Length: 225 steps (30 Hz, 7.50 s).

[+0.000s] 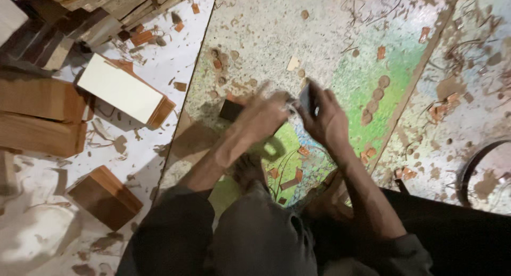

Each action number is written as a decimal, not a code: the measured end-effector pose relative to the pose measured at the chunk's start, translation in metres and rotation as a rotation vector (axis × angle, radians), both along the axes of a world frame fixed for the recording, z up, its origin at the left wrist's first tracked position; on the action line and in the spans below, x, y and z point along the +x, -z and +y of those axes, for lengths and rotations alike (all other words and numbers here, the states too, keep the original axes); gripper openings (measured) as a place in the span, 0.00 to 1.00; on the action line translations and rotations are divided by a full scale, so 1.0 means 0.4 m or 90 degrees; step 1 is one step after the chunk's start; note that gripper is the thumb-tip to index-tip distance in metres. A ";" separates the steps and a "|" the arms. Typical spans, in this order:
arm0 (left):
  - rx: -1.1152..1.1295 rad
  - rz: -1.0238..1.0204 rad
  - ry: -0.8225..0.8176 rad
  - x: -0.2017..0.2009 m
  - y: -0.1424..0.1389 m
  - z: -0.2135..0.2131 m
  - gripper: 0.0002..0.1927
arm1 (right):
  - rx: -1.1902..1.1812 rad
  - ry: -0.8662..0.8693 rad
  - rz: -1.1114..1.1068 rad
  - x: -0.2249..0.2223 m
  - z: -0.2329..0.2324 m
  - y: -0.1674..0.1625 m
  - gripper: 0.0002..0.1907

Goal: The person sands multiple small wooden blocks one at a time using a sanding block. They pick up each block, sand its surfaces, and place it back on the floor among other finished pieces.

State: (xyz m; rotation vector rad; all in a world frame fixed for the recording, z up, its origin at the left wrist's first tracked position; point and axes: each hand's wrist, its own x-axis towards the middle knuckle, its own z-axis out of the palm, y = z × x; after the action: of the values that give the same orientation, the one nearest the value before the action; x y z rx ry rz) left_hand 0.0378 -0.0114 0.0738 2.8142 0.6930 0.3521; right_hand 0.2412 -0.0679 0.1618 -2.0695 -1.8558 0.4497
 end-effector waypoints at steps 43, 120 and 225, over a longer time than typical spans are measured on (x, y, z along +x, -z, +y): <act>-0.129 -0.321 -0.670 -0.073 0.058 -0.014 0.11 | -0.136 -0.292 -0.121 -0.113 0.133 0.240 0.27; -0.471 -0.988 -0.621 -0.081 0.165 0.100 0.03 | -0.008 -0.176 -0.058 -0.187 0.109 0.246 0.30; -0.184 0.253 -0.113 -0.209 0.048 -0.100 0.60 | -0.043 0.374 0.829 0.084 0.071 0.199 0.10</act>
State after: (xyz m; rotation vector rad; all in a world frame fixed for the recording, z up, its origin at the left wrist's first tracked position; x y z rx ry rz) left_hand -0.0459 -0.0513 0.0546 2.5679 0.9875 -0.2712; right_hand 0.2748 -0.0393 0.0821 -1.5114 -0.4628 1.2611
